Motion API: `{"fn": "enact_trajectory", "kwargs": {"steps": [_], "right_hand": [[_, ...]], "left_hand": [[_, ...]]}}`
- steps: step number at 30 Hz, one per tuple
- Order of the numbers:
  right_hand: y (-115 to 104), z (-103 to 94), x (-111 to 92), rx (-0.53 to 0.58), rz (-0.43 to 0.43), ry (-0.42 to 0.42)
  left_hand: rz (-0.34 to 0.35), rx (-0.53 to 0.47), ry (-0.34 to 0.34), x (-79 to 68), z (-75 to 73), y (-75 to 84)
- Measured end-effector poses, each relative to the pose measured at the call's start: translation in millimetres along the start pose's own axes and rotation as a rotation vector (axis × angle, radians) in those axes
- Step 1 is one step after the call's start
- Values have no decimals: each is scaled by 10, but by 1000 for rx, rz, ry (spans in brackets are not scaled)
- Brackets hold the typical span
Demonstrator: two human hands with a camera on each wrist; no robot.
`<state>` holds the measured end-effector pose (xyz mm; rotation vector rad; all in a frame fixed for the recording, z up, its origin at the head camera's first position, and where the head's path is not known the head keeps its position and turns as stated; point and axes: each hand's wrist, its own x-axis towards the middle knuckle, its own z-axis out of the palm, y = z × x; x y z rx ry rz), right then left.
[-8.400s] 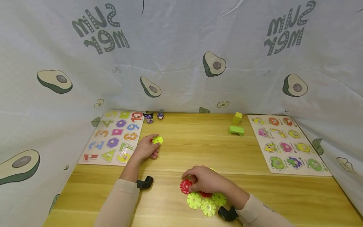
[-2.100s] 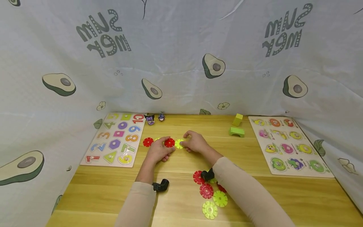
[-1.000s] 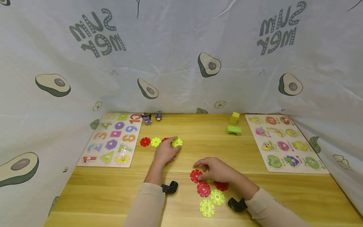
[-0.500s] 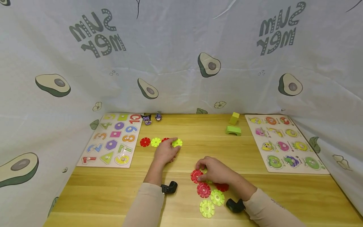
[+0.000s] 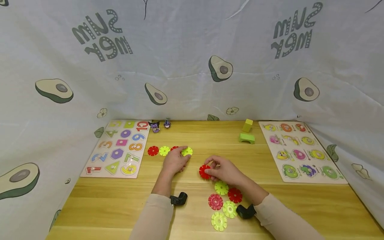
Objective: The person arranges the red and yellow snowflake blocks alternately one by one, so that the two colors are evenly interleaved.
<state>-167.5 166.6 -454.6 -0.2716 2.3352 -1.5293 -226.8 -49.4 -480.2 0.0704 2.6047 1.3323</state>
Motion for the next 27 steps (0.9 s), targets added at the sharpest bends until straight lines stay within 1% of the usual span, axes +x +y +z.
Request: {"fn": "enact_trajectory", "kwargs": {"steps": [3,7,10,13,18,22,27], "right_hand": [[-41,5,169,10,44,78],[-48,-29,440,-69,85,151],[-46,-65,621,-125,112,169],[-55,-91,748,-182,135,154],[-70,-105,847,-216,162,119],[-75,-97,861,-241,185,129],[-66,-80,888,-333,217,143]], "left_hand": [[-2,-5,-4,-3,-10,0],[-4,0,-10,3,-11,-7],[-2,6,-11,8,-7,-11],[0,16,-9,9,-5,-7],[1,24,-14,1,-4,19],[1,32,-12,-6,-11,35],[-7,33,-11,-9,-15,31]]}}
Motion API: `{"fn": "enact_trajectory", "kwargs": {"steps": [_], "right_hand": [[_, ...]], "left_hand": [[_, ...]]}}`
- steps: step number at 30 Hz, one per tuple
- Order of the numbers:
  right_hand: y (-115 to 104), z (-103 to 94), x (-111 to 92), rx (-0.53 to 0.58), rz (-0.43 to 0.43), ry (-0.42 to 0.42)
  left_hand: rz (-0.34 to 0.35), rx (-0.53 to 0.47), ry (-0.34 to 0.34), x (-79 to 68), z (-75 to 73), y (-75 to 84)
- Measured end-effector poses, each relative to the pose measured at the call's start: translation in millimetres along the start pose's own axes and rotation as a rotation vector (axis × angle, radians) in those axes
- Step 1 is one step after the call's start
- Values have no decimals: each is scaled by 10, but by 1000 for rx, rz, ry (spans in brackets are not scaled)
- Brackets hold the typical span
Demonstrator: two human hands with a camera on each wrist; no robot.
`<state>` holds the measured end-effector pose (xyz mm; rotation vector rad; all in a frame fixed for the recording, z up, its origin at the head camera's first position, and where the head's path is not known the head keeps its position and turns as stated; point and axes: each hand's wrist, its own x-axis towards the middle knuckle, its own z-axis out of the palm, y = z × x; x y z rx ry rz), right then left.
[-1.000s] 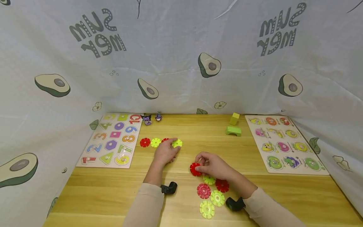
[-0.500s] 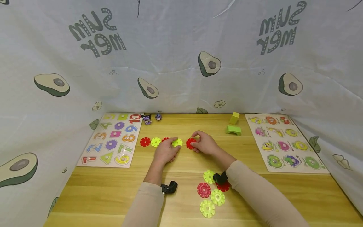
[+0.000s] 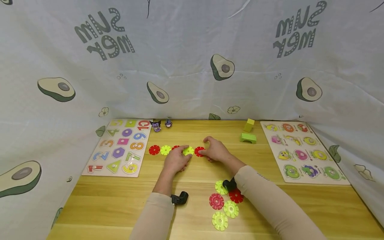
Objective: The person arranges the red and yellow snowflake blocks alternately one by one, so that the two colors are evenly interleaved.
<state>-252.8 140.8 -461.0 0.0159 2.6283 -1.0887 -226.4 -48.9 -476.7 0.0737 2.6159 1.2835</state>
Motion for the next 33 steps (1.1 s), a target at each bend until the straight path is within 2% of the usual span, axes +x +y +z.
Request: {"fn": "enact_trajectory", "kwargs": {"steps": [5,13,17,22,25,29,33], "right_hand": [[11,-9,4,-12,-3,-12],[127,-102,-97,195,-49,-72],[191,-149,-254,143,-96,-105],[284,-224,-555,41,-202,-172],[367,-280,-724,23,-247,-233],[479,-361,-899,8,-258,-322],[551,-401,-999,-46,-288,-374]], "left_hand": [[2,-2,-3,5,10,-12],[18,-18,-40,10,22,-20],[39,-55,-78,-10,39,7],[70,-202,-150,-16,114,65],[71,-283,-171,-3,182,98],[66,-313,-153,14,272,150],[47,-260,-112,27,343,193]]}}
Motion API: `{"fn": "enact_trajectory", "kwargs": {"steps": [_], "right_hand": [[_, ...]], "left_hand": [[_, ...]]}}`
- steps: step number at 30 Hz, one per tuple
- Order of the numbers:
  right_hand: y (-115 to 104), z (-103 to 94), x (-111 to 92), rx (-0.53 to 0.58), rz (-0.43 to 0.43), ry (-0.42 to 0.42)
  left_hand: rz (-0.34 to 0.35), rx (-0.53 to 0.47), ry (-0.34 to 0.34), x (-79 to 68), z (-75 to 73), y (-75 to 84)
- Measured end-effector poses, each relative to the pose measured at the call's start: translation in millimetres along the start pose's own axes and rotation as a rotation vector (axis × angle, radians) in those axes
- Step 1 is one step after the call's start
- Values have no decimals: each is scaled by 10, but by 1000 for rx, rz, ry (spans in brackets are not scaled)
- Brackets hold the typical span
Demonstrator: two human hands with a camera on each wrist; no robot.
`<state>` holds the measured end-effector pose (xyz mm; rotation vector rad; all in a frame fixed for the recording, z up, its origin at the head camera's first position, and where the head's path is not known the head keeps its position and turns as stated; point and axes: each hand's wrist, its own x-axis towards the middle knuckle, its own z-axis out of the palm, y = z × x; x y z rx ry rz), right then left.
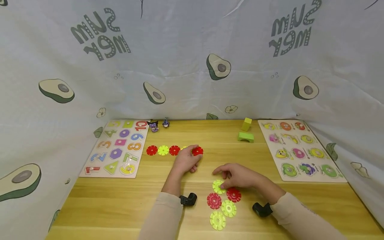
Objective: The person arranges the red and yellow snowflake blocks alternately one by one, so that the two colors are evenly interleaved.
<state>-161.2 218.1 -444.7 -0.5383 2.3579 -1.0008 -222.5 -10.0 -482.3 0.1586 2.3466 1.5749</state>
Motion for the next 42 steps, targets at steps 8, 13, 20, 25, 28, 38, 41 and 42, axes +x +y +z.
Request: {"fn": "enact_trajectory", "kwargs": {"steps": [8,13,20,25,28,38,41,42], "right_hand": [[64,32,-41,-67,-41,-32],[87,54,-36,-75,-42,-17],[73,86,-29,-122,-42,21],[37,100,-28,-140,-5,36],[21,105,-22,-140,4,39],[36,60,-41,68,2,35],[43,33,-21,135,8,29],[41,28,-7,156,9,29]], "left_hand": [[-36,105,25,-10,51,39],[-42,122,42,-16,58,47],[-55,122,44,-17,59,55],[-63,121,46,-19,57,63],[-64,114,45,-17,58,62],[-47,138,45,-21,53,58],[-55,142,44,-18,55,49],[-56,146,45,-16,57,47]]}}
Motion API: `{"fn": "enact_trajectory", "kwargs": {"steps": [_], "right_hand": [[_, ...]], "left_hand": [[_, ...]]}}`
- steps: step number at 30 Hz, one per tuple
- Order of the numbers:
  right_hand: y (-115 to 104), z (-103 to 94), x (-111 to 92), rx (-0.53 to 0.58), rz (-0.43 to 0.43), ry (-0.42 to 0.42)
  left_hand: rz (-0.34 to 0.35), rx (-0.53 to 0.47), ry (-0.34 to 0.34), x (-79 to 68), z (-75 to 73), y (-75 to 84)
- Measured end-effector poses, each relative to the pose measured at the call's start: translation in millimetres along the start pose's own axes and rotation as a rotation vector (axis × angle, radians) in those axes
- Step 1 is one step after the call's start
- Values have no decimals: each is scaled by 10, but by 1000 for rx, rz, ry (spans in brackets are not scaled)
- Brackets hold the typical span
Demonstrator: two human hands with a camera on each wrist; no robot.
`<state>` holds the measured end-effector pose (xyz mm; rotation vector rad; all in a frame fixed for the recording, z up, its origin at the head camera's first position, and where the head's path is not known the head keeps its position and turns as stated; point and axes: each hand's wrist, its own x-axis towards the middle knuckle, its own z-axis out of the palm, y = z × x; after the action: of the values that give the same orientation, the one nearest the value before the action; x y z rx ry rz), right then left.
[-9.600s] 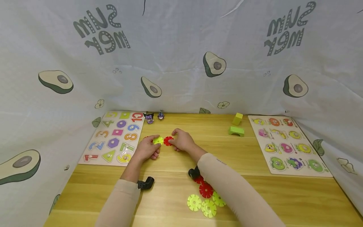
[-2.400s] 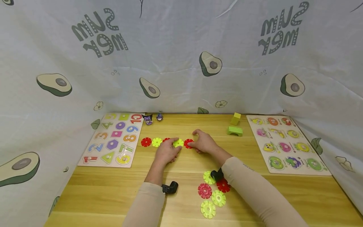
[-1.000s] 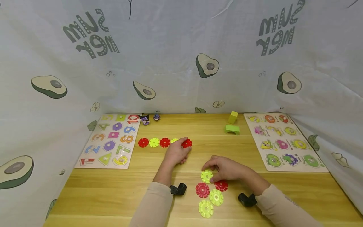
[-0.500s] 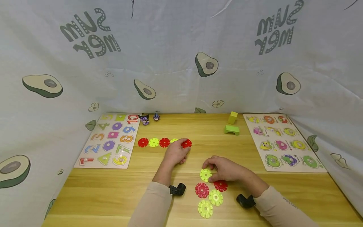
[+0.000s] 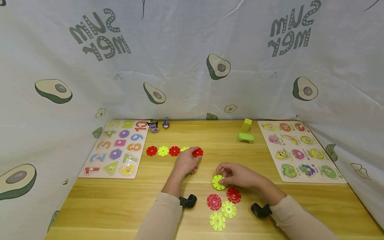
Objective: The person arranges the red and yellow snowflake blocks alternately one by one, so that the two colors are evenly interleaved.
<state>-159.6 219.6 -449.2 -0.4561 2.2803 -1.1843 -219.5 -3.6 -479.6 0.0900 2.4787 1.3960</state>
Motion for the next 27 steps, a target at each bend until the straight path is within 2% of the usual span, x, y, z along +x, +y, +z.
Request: {"fn": "enact_trajectory", "kwargs": {"steps": [4,8,11,13,17,21,27], "right_hand": [[-21,-4,97,59,8,51],[-59,-26,272,63,32,195],[-94,-77,428,8,65,295],[-110,-121,531,-44,94,330],[-116,-211,711,-134,161,342],[-107,-260,825,-140,211,319],[-116,-254,891,-147,250,324]], "left_hand": [[-2,5,-1,1,3,4],[-9,6,-5,9,-1,9],[-16,6,-8,18,-2,11],[-15,7,-10,23,-2,11],[-11,3,-10,21,-4,14],[-10,7,-14,17,-3,14],[-1,23,-12,20,-11,8]]}}
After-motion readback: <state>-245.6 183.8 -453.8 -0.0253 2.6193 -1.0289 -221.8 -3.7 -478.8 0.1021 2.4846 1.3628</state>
